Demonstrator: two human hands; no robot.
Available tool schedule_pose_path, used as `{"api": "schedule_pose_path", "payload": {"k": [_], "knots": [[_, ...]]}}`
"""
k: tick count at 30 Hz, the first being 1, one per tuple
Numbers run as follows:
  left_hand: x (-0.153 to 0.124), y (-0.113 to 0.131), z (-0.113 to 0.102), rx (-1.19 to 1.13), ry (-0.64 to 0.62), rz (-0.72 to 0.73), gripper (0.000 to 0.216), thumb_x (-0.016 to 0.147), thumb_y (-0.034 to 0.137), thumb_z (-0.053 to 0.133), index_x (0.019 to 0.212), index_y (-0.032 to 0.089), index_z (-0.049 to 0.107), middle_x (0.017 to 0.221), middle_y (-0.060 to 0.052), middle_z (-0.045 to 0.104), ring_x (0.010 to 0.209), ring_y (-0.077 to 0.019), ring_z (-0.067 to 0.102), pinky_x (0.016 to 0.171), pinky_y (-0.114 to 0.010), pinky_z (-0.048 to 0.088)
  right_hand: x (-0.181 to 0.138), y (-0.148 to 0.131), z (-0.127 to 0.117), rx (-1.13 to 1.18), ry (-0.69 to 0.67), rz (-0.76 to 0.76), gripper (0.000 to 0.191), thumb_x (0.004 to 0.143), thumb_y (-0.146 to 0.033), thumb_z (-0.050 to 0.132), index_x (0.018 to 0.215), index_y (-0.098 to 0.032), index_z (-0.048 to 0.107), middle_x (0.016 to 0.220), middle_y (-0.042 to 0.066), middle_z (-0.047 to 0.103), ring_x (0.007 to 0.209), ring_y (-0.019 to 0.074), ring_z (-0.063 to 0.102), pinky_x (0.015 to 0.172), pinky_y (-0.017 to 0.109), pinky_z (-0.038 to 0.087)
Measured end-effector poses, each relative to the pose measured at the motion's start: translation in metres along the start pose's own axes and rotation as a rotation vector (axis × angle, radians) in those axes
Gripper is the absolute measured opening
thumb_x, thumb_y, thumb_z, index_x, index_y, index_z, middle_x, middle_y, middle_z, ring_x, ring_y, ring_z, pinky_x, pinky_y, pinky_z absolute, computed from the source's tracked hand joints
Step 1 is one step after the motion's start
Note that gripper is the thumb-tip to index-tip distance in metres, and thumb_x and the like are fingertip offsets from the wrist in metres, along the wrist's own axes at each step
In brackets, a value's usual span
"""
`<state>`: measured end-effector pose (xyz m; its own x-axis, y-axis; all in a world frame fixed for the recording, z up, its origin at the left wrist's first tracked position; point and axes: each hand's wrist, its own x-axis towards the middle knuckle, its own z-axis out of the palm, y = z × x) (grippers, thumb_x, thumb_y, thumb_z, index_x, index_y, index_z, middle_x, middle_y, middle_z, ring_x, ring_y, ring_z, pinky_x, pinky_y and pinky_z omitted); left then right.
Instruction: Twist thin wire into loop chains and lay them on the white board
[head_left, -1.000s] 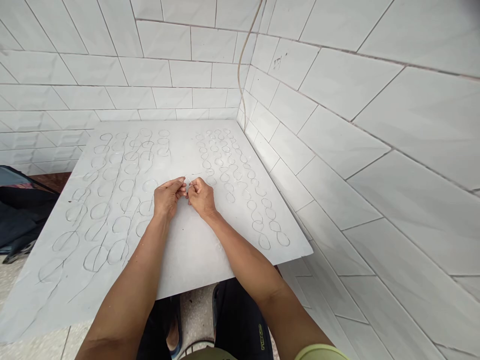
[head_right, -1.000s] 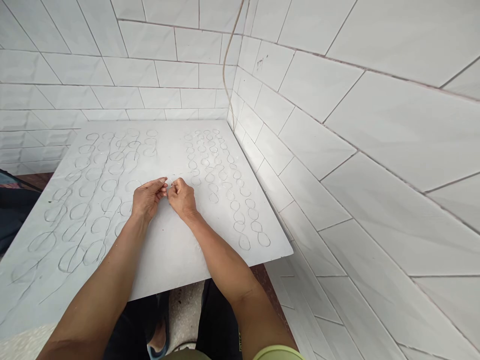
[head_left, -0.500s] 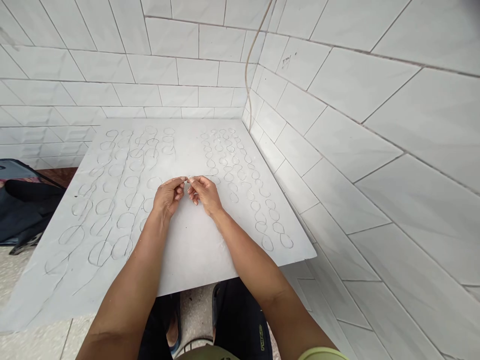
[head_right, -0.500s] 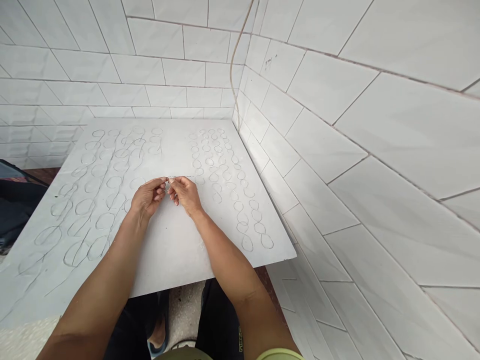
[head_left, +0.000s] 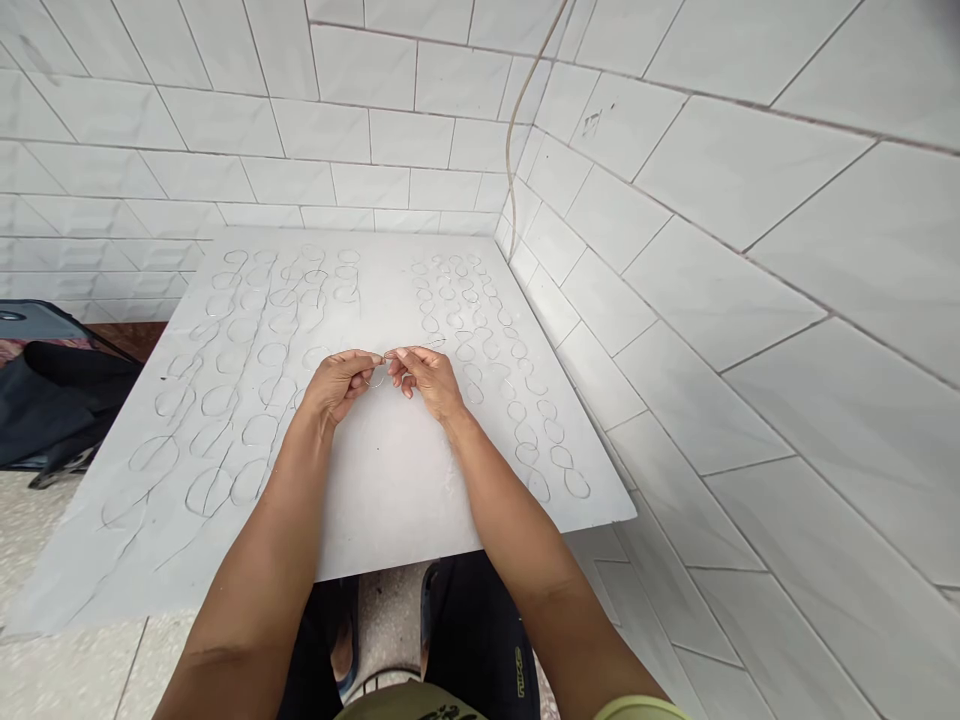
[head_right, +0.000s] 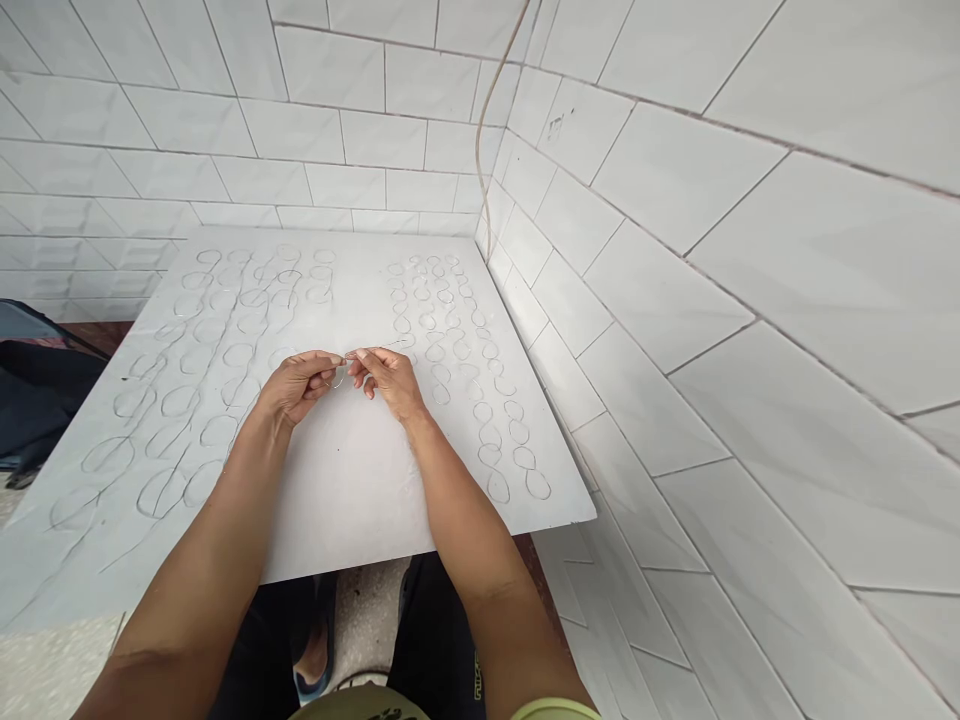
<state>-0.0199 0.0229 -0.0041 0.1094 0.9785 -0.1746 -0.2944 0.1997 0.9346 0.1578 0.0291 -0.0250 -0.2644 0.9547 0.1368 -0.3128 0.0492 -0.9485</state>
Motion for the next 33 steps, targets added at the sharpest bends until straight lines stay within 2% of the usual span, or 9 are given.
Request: {"api": "schedule_pose_path", "payload": {"k": [5,10,14,17,20,25,27,33], "knots": [[-0.004,0.004,-0.001,0.079,-0.061,-0.011,0.021,0.067,0.025,0.084,0.067,0.012,0.068,0.060,0.003,0.045,0.047,-0.0020,0.027,0.041,-0.019,0.015,0.000,-0.003,-0.004,0.004,-0.080,-0.005,0.040,0.086,-0.058,0.068,0.091,-0.018,0.070,0.081,0.004,0.066,0.065,0.0123,0.060,0.046,0.022,0.040],[-0.008,0.006,-0.002,0.145,-0.121,-0.011,0.019,0.066,0.025,0.085,0.069,0.012,0.072,0.059,0.003,0.046,0.049,-0.0024,0.029,0.045,-0.020,0.020,0.001,-0.002,-0.008,0.012,-0.149,-0.012,0.037,0.088,-0.054,0.069,0.085,-0.017,0.067,0.074,0.002,0.063,0.063,0.0124,0.059,0.046,0.022,0.040],[-0.008,0.006,-0.002,0.149,-0.134,-0.021,0.018,0.067,0.025,0.085,0.070,0.012,0.072,0.060,0.003,0.046,0.049,-0.0026,0.030,0.045,-0.020,0.021,0.001,-0.002,-0.008,0.006,-0.151,0.002,0.038,0.087,-0.056,0.069,0.085,-0.018,0.066,0.072,0.001,0.061,0.062,0.0117,0.058,0.047,0.022,0.041],[-0.007,0.004,0.001,0.117,-0.083,-0.027,0.019,0.066,0.024,0.085,0.067,0.012,0.070,0.060,0.003,0.046,0.048,-0.0022,0.028,0.043,-0.020,0.018,0.000,-0.003,-0.006,-0.017,-0.111,0.023,0.043,0.087,-0.061,0.066,0.087,-0.018,0.065,0.074,0.002,0.062,0.063,0.0118,0.059,0.047,0.021,0.042],[-0.004,0.001,0.005,0.045,0.020,0.014,0.018,0.066,0.024,0.083,0.073,0.011,0.073,0.063,0.002,0.050,0.047,-0.0023,0.030,0.041,-0.020,0.016,-0.002,-0.005,-0.002,-0.110,-0.093,0.073,0.048,0.087,-0.066,0.062,0.091,-0.019,0.063,0.080,0.004,0.067,0.063,0.0121,0.061,0.045,0.021,0.043],[0.000,-0.003,0.009,-0.081,0.145,0.088,0.019,0.065,0.022,0.083,0.079,0.011,0.075,0.066,0.002,0.052,0.047,-0.0023,0.033,0.039,-0.020,0.017,-0.008,0.001,0.008,-0.238,-0.284,0.160,0.044,0.086,-0.060,0.068,0.085,-0.017,0.062,0.077,0.005,0.071,0.054,0.0103,0.059,0.041,0.020,0.041],[-0.001,-0.004,0.010,-0.093,0.164,0.083,0.019,0.065,0.021,0.083,0.078,0.011,0.074,0.065,0.003,0.052,0.046,-0.0022,0.032,0.038,-0.020,0.020,-0.008,0.005,0.011,-0.211,-0.313,0.175,0.041,0.087,-0.057,0.068,0.087,-0.016,0.063,0.075,0.004,0.070,0.053,0.0105,0.059,0.041,0.021,0.041],[-0.003,-0.006,0.014,-0.088,0.175,0.087,0.017,0.062,0.020,0.083,0.072,0.011,0.072,0.063,0.002,0.052,0.046,-0.0025,0.034,0.037,-0.020,0.019,-0.005,0.005,0.007,-0.056,-0.252,0.145,0.035,0.087,-0.049,0.070,0.093,-0.015,0.066,0.076,0.003,0.069,0.055,0.0107,0.061,0.042,0.020,0.041]]}}
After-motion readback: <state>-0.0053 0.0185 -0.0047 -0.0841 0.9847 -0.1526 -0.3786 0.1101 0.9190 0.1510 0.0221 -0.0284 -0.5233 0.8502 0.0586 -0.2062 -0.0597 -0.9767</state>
